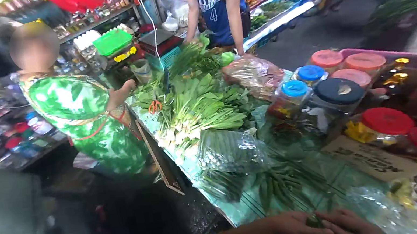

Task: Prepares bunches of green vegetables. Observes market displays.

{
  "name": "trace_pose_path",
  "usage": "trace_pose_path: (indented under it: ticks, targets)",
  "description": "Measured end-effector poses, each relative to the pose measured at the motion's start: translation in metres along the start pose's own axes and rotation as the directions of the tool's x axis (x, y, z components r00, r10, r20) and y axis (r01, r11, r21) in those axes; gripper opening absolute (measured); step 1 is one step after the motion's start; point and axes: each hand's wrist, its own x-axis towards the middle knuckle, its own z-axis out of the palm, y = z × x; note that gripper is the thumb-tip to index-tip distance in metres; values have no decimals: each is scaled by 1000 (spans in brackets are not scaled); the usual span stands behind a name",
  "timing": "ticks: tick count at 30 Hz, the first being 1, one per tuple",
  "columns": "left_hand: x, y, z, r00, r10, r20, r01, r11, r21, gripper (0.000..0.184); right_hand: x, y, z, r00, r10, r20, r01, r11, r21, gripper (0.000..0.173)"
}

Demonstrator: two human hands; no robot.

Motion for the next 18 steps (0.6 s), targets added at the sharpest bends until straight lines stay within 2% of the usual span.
trace_pose_path:
  ticks: [4, 9, 11, 15, 18]
  targets:
    - [4, 0, -6, 1000, -27, 5, 27, 998, 60, 38, 1, 4, 3, 1000, 4, 24, -5, 1000, 30, 23]
    - [7, 2, -8, 999, -22, 27, 17, 986, 164, 39, -3, 4, 4, 1000, 2, 27, -3, 999, 46, 27]
    - [5, 9, -13, 1000, 3, 16, -7, 977, 215, 42, 5, -6, 0, 1000, 2, -4, -2, 999, 45, 39]
    - [-9, 31, -3, 996, 90, -28, -79, 959, 271, 41, 14, -54, -15, 983, -24, -182, 37, 997, 68, 73]
    - [-5, 42, 2, 995, 104, -10, -92, 918, 386, 34, 22, -77, -28, 962, -84, -259, 107, 991, 75, 82]
